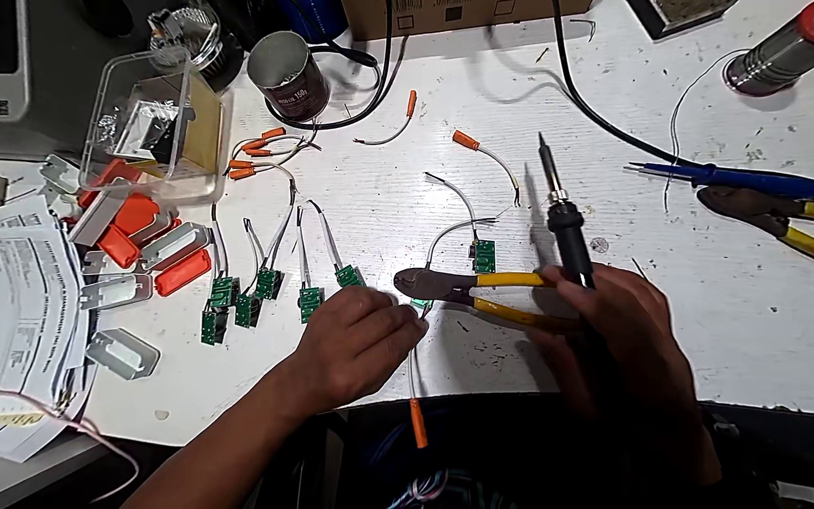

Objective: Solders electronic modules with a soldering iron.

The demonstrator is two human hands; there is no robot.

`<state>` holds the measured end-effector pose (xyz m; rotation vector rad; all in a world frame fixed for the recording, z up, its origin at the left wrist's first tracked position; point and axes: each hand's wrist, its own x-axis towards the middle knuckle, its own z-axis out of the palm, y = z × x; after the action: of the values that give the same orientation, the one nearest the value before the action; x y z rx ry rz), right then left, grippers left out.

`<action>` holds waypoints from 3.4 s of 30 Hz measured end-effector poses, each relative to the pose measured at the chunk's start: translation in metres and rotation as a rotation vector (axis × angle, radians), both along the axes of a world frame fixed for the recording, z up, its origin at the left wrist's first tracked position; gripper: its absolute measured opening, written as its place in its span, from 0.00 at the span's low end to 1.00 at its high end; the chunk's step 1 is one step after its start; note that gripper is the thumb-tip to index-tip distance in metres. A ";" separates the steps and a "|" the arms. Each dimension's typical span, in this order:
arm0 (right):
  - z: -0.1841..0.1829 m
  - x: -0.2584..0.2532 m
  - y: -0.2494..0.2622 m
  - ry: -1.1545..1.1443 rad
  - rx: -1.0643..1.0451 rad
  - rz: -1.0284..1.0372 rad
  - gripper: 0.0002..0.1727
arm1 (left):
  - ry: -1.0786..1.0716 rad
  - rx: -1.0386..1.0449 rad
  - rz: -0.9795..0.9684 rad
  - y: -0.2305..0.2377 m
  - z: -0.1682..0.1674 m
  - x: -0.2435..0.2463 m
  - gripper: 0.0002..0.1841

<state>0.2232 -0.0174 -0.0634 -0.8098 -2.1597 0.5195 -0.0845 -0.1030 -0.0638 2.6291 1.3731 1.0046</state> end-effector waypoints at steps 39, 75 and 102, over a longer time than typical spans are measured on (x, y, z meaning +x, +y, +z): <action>0.007 0.006 -0.066 0.728 -0.677 0.021 0.15 | 0.025 0.066 0.041 0.001 0.000 0.003 0.06; 0.010 0.005 -0.065 0.682 -0.682 0.012 0.14 | 0.036 0.053 0.065 0.000 0.001 0.004 0.05; 0.010 0.005 -0.066 0.694 -0.674 0.014 0.14 | 0.034 0.051 0.068 0.001 0.000 0.005 0.06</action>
<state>0.2280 -0.0833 -0.0532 -0.7929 -1.3418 1.3519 -0.0800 -0.1025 -0.0641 2.6645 1.4724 1.0205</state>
